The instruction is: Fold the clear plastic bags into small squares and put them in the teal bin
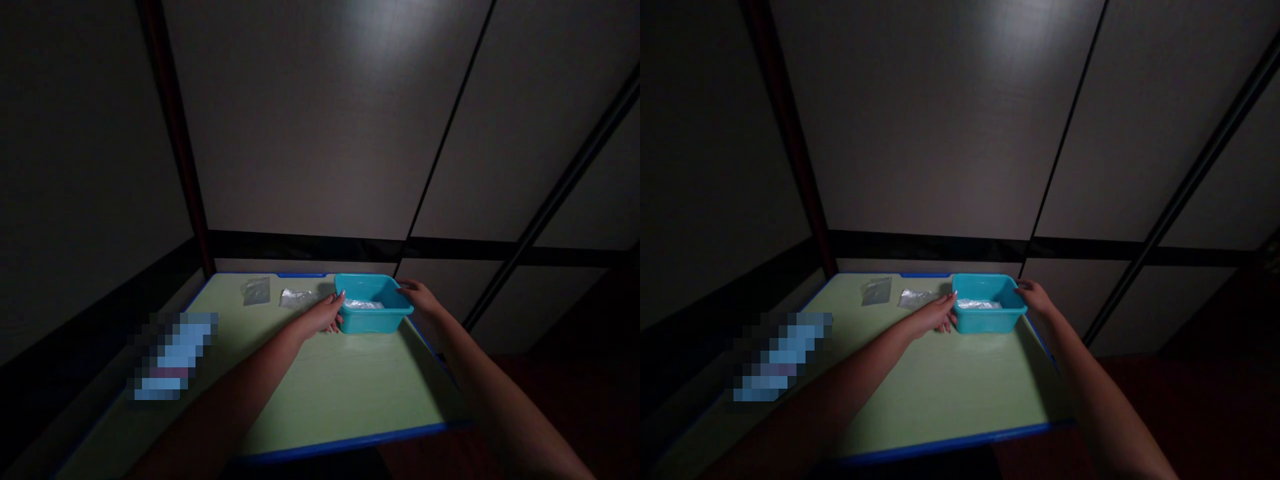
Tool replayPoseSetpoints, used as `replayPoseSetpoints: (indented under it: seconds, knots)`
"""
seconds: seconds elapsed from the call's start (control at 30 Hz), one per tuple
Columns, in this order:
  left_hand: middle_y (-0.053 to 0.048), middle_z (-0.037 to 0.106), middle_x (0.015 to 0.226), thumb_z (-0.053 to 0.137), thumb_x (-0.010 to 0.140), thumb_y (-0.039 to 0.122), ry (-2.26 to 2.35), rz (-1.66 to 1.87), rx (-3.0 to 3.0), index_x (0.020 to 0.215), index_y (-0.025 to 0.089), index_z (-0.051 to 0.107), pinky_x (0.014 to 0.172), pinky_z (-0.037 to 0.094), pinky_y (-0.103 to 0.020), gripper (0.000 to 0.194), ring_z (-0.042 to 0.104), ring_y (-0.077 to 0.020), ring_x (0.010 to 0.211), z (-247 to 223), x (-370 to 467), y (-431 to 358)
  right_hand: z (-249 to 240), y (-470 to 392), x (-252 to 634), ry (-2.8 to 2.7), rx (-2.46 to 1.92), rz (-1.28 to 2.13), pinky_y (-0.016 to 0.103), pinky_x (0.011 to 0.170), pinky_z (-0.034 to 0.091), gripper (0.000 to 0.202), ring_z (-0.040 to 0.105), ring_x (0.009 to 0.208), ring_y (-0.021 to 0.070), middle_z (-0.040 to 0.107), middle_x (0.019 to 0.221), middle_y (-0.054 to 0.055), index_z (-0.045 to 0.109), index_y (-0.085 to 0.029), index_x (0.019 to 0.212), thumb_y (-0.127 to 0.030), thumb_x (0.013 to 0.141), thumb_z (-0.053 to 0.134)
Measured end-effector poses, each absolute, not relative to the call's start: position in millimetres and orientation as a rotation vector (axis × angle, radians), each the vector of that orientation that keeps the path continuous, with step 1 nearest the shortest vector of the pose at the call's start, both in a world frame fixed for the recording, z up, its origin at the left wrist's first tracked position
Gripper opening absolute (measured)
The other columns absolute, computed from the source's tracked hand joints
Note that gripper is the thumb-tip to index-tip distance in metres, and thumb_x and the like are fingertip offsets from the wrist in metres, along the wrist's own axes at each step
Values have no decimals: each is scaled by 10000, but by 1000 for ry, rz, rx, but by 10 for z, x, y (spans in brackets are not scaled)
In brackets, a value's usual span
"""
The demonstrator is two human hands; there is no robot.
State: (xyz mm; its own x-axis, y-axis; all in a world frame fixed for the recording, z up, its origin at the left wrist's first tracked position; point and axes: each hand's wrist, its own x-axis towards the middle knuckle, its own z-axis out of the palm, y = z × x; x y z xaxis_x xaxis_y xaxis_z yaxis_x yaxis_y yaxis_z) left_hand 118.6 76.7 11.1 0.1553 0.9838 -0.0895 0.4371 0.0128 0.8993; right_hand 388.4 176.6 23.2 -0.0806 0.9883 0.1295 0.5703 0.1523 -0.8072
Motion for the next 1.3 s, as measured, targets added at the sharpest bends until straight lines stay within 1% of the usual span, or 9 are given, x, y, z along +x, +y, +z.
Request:
replayPoseSetpoints:
  seconds: [0.1,0.2,0.3,0.43,0.77,0.9,1.07,1.17,1.3]
  knots:
    - [-109,613,1023,301,872,533,1551,907,1679,1235,178,426,801,440,-319,522,589,-207,924,19,1072,825,226,1977,3816,-1751,-1544,699,226,597,477,374,625,738,173,669,910,105,589,-83,1088,-206,739,533]
    - [-145,445,1295,513,795,443,1703,952,1810,1285,186,426,1025,227,-411,560,344,-286,1237,-107,805,792,226,2140,3702,-1744,-1627,654,233,524,455,375,606,623,161,662,811,87,572,-101,1104,-241,759,523]
    - [-102,368,1381,579,751,405,1803,876,1915,1240,268,503,1053,107,-484,513,203,-320,1310,-265,498,745,242,2245,3615,-1736,-1652,637,251,522,437,380,588,604,167,642,776,91,558,-92,1106,-275,778,505]
    - [-51,236,1465,462,800,532,2051,449,2119,1284,394,425,997,104,-600,505,43,-333,1349,-444,244,750,319,2226,3615,-1711,-1759,288,286,620,420,430,581,746,213,621,838,120,524,-93,1135,-338,781,513]
    - [-73,475,1322,508,805,367,1858,787,2059,1151,284,569,1053,84,-514,362,335,-237,1280,-439,198,636,597,1205,3049,-1744,-1259,-166,349,781,422,353,515,899,231,516,1000,121,487,-144,1115,-332,824,421]
    - [-83,581,1207,474,819,321,1775,1020,2005,1019,214,651,1040,251,-362,288,446,-209,1205,-327,109,492,653,770,2472,-1969,-1013,-94,345,820,417,298,507,949,229,504,1059,118,493,-166,1103,-293,848,404]
    - [-126,611,1150,297,896,449,1665,1462,1733,1060,109,616,940,394,-346,494,546,-224,1097,-123,-42,358,393,612,1906,-2001,-886,125,346,837,412,248,488,973,221,517,1026,103,498,-178,1068,-254,848,414]
    - [-129,665,1035,516,788,508,1205,1873,1212,929,116,650,901,428,-344,438,597,-227,1015,23,-91,259,100,667,1745,-1880,-881,318,351,802,429,256,507,898,203,518,985,94,477,-180,1080,-270,844,438]
    - [-92,694,929,650,699,469,922,1927,974,839,148,669,856,447,-327,350,619,-209,953,160,-33,111,-127,700,1708,-1861,-765,584,345,775,441,452,493,967,201,459,1168,99,400,-227,1211,-327,793,542]
